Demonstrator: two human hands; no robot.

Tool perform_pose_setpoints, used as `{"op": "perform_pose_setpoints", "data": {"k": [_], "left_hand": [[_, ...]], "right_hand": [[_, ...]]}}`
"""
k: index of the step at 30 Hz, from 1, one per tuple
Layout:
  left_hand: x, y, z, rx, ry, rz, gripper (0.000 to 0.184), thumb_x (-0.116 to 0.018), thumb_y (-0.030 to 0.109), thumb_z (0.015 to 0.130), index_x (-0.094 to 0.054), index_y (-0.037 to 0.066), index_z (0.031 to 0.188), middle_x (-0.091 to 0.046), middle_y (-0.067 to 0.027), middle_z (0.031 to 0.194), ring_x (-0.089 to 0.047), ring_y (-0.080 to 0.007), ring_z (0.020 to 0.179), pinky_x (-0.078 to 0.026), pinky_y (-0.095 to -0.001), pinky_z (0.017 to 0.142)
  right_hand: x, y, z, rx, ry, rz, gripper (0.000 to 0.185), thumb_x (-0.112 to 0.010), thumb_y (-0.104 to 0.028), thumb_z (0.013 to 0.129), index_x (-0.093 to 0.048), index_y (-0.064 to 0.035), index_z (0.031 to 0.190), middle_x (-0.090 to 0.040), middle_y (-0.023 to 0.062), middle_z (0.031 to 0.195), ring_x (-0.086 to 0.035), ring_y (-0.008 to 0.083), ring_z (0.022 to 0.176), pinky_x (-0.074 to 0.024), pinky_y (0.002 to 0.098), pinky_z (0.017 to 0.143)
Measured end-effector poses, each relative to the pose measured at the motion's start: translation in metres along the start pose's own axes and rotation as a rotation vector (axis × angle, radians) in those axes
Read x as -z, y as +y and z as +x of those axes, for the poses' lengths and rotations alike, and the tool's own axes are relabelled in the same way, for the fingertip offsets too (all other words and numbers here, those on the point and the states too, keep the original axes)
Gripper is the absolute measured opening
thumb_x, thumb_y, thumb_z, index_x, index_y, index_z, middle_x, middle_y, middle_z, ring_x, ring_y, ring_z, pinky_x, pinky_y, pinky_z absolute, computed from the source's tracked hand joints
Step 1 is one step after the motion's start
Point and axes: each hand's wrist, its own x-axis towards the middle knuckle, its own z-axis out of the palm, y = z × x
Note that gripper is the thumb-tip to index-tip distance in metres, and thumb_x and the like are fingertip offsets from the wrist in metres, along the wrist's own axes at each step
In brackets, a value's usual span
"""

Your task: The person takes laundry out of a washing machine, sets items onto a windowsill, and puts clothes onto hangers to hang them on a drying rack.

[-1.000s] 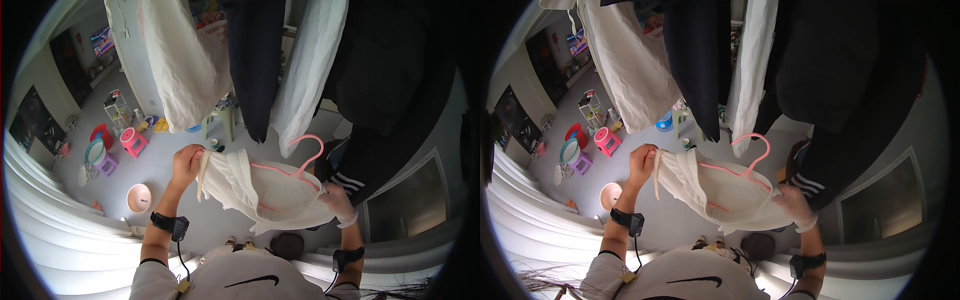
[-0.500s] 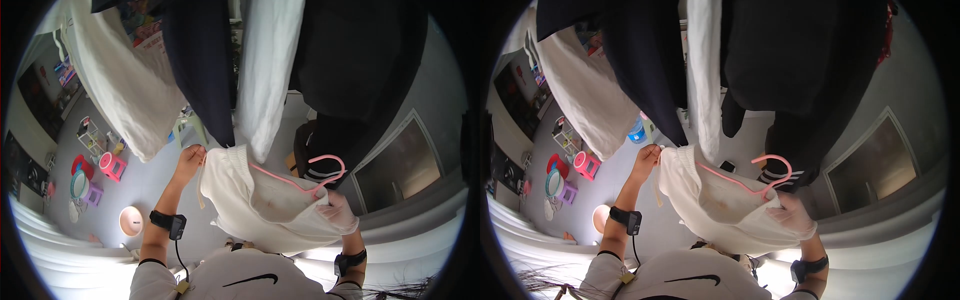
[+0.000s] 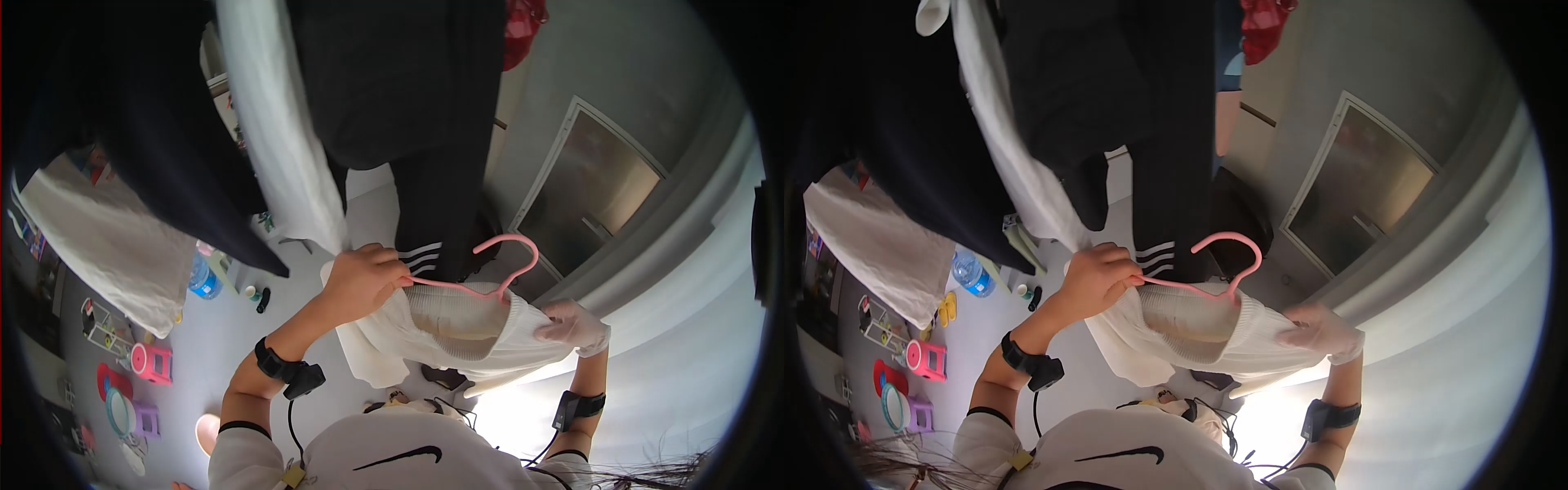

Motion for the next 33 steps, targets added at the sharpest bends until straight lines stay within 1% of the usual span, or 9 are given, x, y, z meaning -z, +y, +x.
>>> {"op": "perform_pose_setpoints", "data": {"k": [5, 7, 10, 12, 15, 17, 23, 26, 33], "left_hand": [[-0.030, -0.009, 0.048, 0.005, 0.019, -0.070, 0.010, -0.066, 0.020, 0.078, -0.065, 0.009, 0.077, -0.059, -0.0035, 0.073, -0.056, -0.0238, 0.070, -0.046, -0.0338, 0.059], [-0.034, -0.003, 0.068, 0.048, -0.082, -0.056, 0.011, -0.064, 0.020, 0.080, -0.066, 0.009, 0.081, -0.062, -0.0036, 0.078, -0.058, -0.0249, 0.078, -0.048, -0.0334, 0.066], [-0.032, 0.017, 0.103, -0.011, -0.249, -0.084, 0.020, -0.060, 0.015, 0.084, -0.065, 0.013, 0.104, -0.065, -0.0065, 0.101, -0.061, -0.0244, 0.095, -0.050, -0.0330, 0.078], [-0.029, 0.041, 0.130, 0.073, -0.407, -0.810, 0.052, -0.058, 0.011, 0.086, -0.043, 0.015, 0.135, -0.045, -0.0091, 0.137, -0.047, -0.0249, 0.123, -0.041, -0.0336, 0.099], [-0.078, 0.012, 0.160, 0.044, -0.084, -0.773, 0.074, -0.057, 0.012, 0.086, -0.013, 0.010, 0.146, -0.030, -0.0172, 0.146, -0.038, -0.0299, 0.129, -0.034, -0.0347, 0.104], [-0.083, -0.032, 0.173, 0.119, 0.178, -0.536, 0.088, -0.062, 0.011, 0.084, 0.000, 0.007, 0.147, -0.010, -0.0140, 0.152, -0.012, -0.0249, 0.140, -0.017, -0.0324, 0.111], [0.002, -0.056, 0.127, 0.924, 0.407, -0.779, 0.083, -0.068, 0.009, 0.079, -0.017, 0.001, 0.144, -0.027, -0.0153, 0.145, -0.032, -0.0225, 0.131, -0.024, -0.0324, 0.108], [0.006, -0.099, 0.086, 0.685, 0.620, -1.038, 0.050, -0.068, 0.021, 0.083, -0.048, -0.004, 0.121, -0.052, -0.0089, 0.123, -0.051, -0.0156, 0.111, -0.029, -0.0282, 0.103], [0.032, -0.085, 0.081, 0.650, 0.532, -0.683, 0.055, -0.073, 0.019, 0.078, -0.050, -0.001, 0.124, -0.052, -0.0065, 0.122, -0.047, -0.0152, 0.112, -0.033, -0.0280, 0.098]], "right_hand": [[0.006, 0.039, -0.071, 0.147, -0.027, 0.341, 0.041, -0.066, -0.006, 0.070, -0.056, 0.0144, 0.105, -0.063, 0.0124, 0.101, -0.058, 0.0168, 0.087, -0.0464, 0.0268, 0.078], [-0.015, 0.031, -0.090, -0.032, 0.320, 0.867, 0.048, -0.060, -0.005, 0.065, -0.052, 0.0173, 0.107, -0.062, 0.0175, 0.103, -0.061, 0.0226, 0.089, -0.0480, 0.0305, 0.081], [-0.033, -0.009, -0.110, 0.091, 0.368, 1.007, 0.048, -0.055, -0.002, 0.056, -0.054, 0.0156, 0.101, -0.064, 0.0216, 0.094, -0.066, 0.0292, 0.082, -0.0538, 0.0357, 0.075], [-0.032, -0.016, -0.120, 0.169, 0.403, 1.038, 0.050, -0.054, -0.003, 0.055, -0.053, 0.0166, 0.101, -0.064, 0.0233, 0.093, -0.066, 0.0305, 0.081, -0.0542, 0.0362, 0.074], [-0.021, -0.002, -0.134, 0.233, 0.470, 1.059, 0.053, -0.050, -0.005, 0.054, -0.051, 0.0191, 0.101, -0.063, 0.0274, 0.089, -0.066, 0.0336, 0.080, -0.0550, 0.0383, 0.072], [-0.005, 0.005, -0.146, 0.252, 0.398, 0.999, 0.045, -0.055, -0.001, 0.060, -0.050, 0.0182, 0.100, -0.062, 0.0242, 0.097, -0.064, 0.0300, 0.085, -0.0525, 0.0362, 0.075], [0.026, 0.005, -0.144, 0.202, 0.584, 0.792, 0.051, -0.054, -0.009, 0.052, -0.055, 0.0151, 0.098, -0.064, 0.0222, 0.092, -0.065, 0.0280, 0.079, -0.0538, 0.0349, 0.073], [0.046, -0.026, -0.110, 0.263, 0.569, 0.736, 0.057, -0.056, -0.011, 0.051, -0.056, 0.0156, 0.101, -0.064, 0.0219, 0.094, -0.065, 0.0280, 0.079, -0.0532, 0.0352, 0.076], [0.119, -0.135, -0.005, 0.461, 0.289, 0.632, 0.066, -0.057, -0.014, 0.056, -0.050, 0.0160, 0.114, -0.061, 0.0222, 0.105, -0.064, 0.0274, 0.091, -0.0489, 0.0313, 0.087]]}}
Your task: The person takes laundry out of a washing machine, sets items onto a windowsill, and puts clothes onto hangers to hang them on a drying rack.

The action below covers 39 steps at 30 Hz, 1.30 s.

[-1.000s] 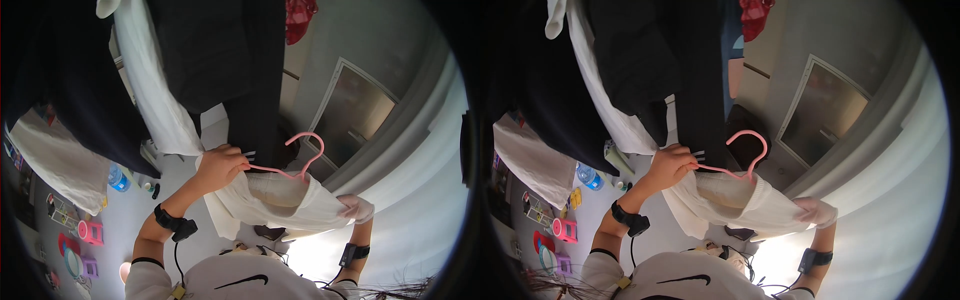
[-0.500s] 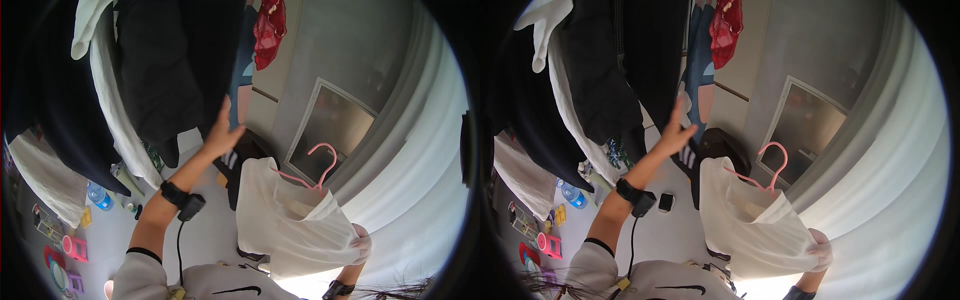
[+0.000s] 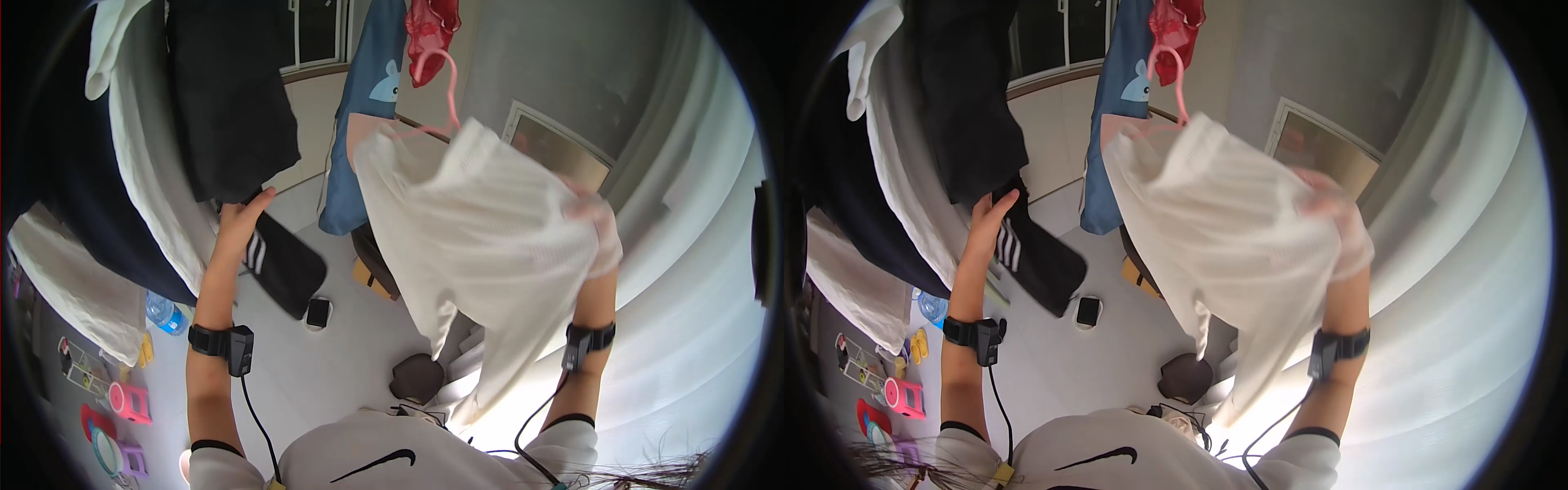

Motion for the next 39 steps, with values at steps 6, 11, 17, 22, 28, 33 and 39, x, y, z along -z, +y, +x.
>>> {"op": "perform_pose_setpoints", "data": {"k": [6, 11, 17, 22, 28, 33, 39], "left_hand": [[0.006, 0.016, -0.010, -0.113, 0.102, 0.105, 0.060, -0.072, 0.017, 0.078, -0.046, -0.002, 0.128, -0.052, -0.0089, 0.122, -0.047, -0.0181, 0.114, -0.033, -0.0296, 0.099], [0.022, 0.036, -0.019, -0.022, 0.085, 0.232, 0.078, -0.068, 0.015, 0.078, -0.021, 0.000, 0.138, -0.025, -0.0127, 0.143, -0.024, -0.0199, 0.131, -0.020, -0.0302, 0.106], [0.046, 0.010, -0.011, -0.395, 0.202, 0.480, 0.101, -0.067, 0.009, 0.070, 0.000, 0.000, 0.146, -0.009, -0.0238, 0.150, -0.008, -0.0259, 0.140, -0.007, -0.0301, 0.111], [0.042, 0.014, -0.018, -0.279, 0.160, 0.478, 0.106, -0.065, 0.000, 0.069, 0.007, 0.006, 0.146, -0.009, -0.0241, 0.150, -0.012, -0.0258, 0.139, -0.011, -0.0318, 0.111], [0.049, 0.023, -0.034, -0.246, 0.028, 0.496, 0.109, -0.069, 0.001, 0.068, 0.008, 0.004, 0.145, -0.011, -0.0260, 0.148, -0.009, -0.0268, 0.140, -0.009, -0.0321, 0.112], [0.044, 0.053, -0.063, 0.223, -0.211, 0.334, 0.102, -0.068, 0.009, 0.077, 0.004, 0.023, 0.148, -0.009, -0.0178, 0.152, -0.009, -0.0324, 0.141, -0.019, -0.0500, 0.107], [0.064, 0.088, -0.121, 0.345, -0.459, 0.106, 0.081, -0.060, 0.005, 0.085, -0.009, 0.010, 0.148, -0.017, -0.0144, 0.151, -0.021, -0.0258, 0.139, -0.026, -0.0395, 0.107]], "right_hand": [[-0.044, -0.027, 0.097, 0.049, -0.240, 0.040, 0.058, -0.053, -0.017, 0.067, -0.050, 0.0108, 0.118, -0.060, 0.0200, 0.109, -0.061, 0.0256, 0.095, -0.0489, 0.0329, 0.085], [-0.063, -0.029, 0.165, 0.173, -0.314, 0.055, 0.051, -0.052, -0.016, 0.070, -0.053, 0.0059, 0.116, -0.060, 0.0162, 0.108, -0.060, 0.0253, 0.093, -0.0481, 0.0332, 0.085], [-0.089, -0.037, 0.238, 0.308, -0.345, 0.049, 0.040, -0.054, -0.011, 0.068, -0.056, 0.0035, 0.106, -0.062, 0.0130, 0.099, -0.059, 0.0246, 0.091, -0.0461, 0.0334, 0.086], [-0.113, -0.042, 0.298, 0.487, -0.441, 0.014, 0.054, -0.053, -0.011, 0.069, -0.052, 0.0055, 0.120, -0.059, 0.0148, 0.111, -0.058, 0.0241, 0.099, -0.0430, 0.0328, 0.091], [-0.150, -0.083, 0.343, 0.615, -0.289, -0.033, 0.049, -0.051, -0.007, 0.068, -0.054, 0.0072, 0.115, -0.061, 0.0162, 0.104, -0.058, 0.0256, 0.095, -0.0438, 0.0340, 0.088], [-0.180, -0.138, 0.361, 0.706, -0.316, 0.056, 0.030, -0.051, -0.003, 0.070, -0.057, 0.0077, 0.098, -0.060, 0.0141, 0.089, -0.059, 0.0236, 0.080, -0.0459, 0.0331, 0.074], [-0.212, -0.191, 0.397, 0.738, -0.230, 0.065, 0.023, -0.056, -0.002, 0.071, -0.058, 0.0065, 0.093, -0.058, 0.0138, 0.085, -0.059, 0.0248, 0.074, -0.0470, 0.0354, 0.068]]}}
